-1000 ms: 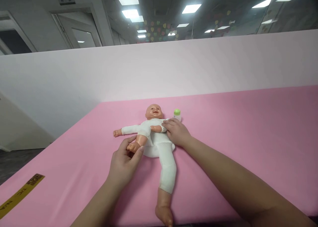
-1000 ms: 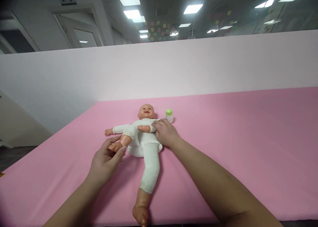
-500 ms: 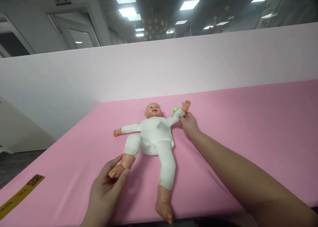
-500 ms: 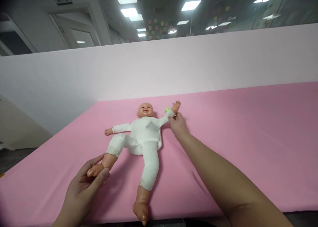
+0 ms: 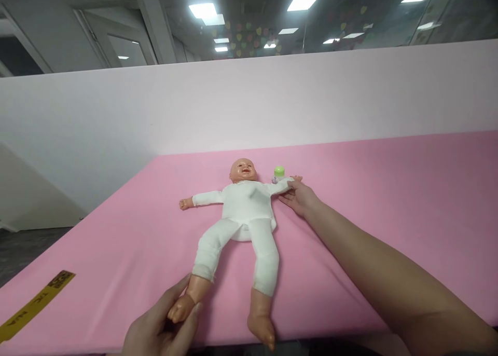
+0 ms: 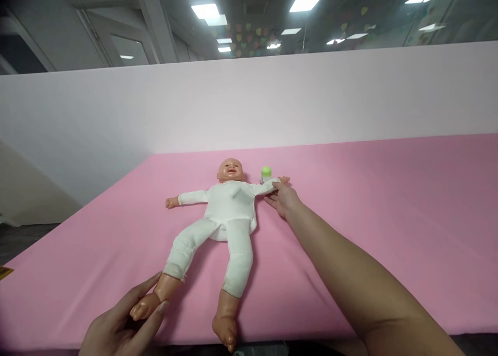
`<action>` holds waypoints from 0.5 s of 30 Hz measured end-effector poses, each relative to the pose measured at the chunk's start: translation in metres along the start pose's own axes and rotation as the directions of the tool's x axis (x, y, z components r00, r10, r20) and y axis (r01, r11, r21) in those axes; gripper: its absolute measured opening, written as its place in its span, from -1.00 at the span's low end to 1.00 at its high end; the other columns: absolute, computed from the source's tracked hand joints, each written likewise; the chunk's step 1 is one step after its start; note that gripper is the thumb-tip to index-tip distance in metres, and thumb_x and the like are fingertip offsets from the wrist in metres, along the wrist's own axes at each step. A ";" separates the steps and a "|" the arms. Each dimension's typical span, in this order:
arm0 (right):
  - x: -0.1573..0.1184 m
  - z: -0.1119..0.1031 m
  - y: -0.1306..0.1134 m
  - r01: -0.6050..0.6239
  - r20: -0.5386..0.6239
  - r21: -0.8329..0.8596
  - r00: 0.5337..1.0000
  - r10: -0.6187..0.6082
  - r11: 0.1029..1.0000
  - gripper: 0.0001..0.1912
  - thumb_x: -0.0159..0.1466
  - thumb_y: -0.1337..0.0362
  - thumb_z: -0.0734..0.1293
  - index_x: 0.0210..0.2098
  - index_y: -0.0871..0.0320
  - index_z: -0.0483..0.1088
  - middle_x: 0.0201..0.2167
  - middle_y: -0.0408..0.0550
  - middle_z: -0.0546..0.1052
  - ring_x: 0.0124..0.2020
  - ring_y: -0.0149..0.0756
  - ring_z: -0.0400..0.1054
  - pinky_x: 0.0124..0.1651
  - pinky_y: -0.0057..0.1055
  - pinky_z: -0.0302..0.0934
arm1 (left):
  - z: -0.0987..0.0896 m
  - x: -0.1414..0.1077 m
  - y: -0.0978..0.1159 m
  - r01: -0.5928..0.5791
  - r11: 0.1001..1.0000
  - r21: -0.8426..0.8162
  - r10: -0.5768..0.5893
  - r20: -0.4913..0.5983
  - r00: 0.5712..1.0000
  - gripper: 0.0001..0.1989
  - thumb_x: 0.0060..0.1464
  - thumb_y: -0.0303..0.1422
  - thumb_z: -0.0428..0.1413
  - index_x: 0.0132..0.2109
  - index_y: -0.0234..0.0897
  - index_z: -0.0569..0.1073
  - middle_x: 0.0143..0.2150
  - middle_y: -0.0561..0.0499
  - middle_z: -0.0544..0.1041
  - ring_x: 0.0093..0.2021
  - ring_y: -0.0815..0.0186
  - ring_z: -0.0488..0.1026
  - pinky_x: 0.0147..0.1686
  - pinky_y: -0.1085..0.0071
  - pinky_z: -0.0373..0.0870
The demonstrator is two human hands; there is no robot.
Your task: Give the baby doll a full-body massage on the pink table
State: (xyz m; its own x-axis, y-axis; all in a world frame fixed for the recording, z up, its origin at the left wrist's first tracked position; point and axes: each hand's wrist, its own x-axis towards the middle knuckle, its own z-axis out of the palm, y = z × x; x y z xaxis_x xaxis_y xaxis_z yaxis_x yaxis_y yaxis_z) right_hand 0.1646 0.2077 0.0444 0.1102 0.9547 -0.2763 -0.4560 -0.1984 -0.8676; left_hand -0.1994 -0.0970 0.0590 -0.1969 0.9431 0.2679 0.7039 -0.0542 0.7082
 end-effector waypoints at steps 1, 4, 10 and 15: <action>-0.003 0.002 0.001 0.077 -0.006 -0.033 0.997 -0.077 0.996 -0.56 0.40 0.29 0.34 0.25 0.09 0.32 0.12 0.13 0.60 0.03 -0.10 0.60 0.11 -0.10 0.55 | 0.000 0.003 -0.002 -0.016 1.000 -0.006 0.016 0.021 1.000 -0.54 0.10 -0.04 0.28 0.10 -0.07 0.64 -0.21 0.03 0.73 -0.28 0.18 0.69 -0.26 0.45 0.62; -0.017 0.009 0.003 0.389 0.038 -0.261 0.918 -0.394 0.883 -0.36 0.37 0.26 0.39 0.40 -0.01 0.19 0.16 0.05 0.58 0.11 -0.09 0.55 0.20 -0.06 0.48 | 0.001 0.015 -0.005 -0.060 0.998 -0.020 0.060 0.034 0.998 -0.53 0.10 -0.06 0.30 0.11 -0.12 0.63 -0.15 0.04 0.73 -0.25 0.20 0.69 -0.26 0.47 0.62; -0.042 0.029 0.022 0.721 0.489 -0.663 0.620 -0.614 0.201 -0.25 0.47 0.19 0.26 0.57 0.04 -0.04 0.43 0.16 0.31 0.38 0.08 0.28 0.39 0.14 0.24 | 0.010 0.041 0.018 -0.076 0.996 -0.035 0.075 -0.026 0.997 -0.53 0.16 -0.07 0.25 0.16 -0.14 0.58 -0.16 0.07 0.71 -0.24 0.25 0.65 -0.25 0.48 0.56; -0.048 0.040 0.036 0.742 0.762 -0.625 0.513 -0.395 -0.241 -0.34 0.47 0.33 0.20 0.53 0.02 0.15 0.55 0.09 0.11 0.54 0.15 -0.05 0.53 0.21 -0.07 | 0.019 0.069 0.055 -0.086 0.996 -0.037 0.084 -0.049 0.995 -0.53 0.17 -0.04 0.21 0.14 -0.14 0.59 -0.35 0.11 0.61 -0.43 0.30 0.49 -0.38 0.42 0.43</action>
State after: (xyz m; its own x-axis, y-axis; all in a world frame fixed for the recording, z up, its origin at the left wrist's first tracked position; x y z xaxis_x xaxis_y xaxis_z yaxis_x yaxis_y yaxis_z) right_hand 0.1079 0.1634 0.0432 -0.4366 0.7372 0.5157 0.7438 0.6183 -0.2541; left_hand -0.1620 -0.0283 0.1042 -0.1700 0.9180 0.3584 0.6922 -0.1476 0.7064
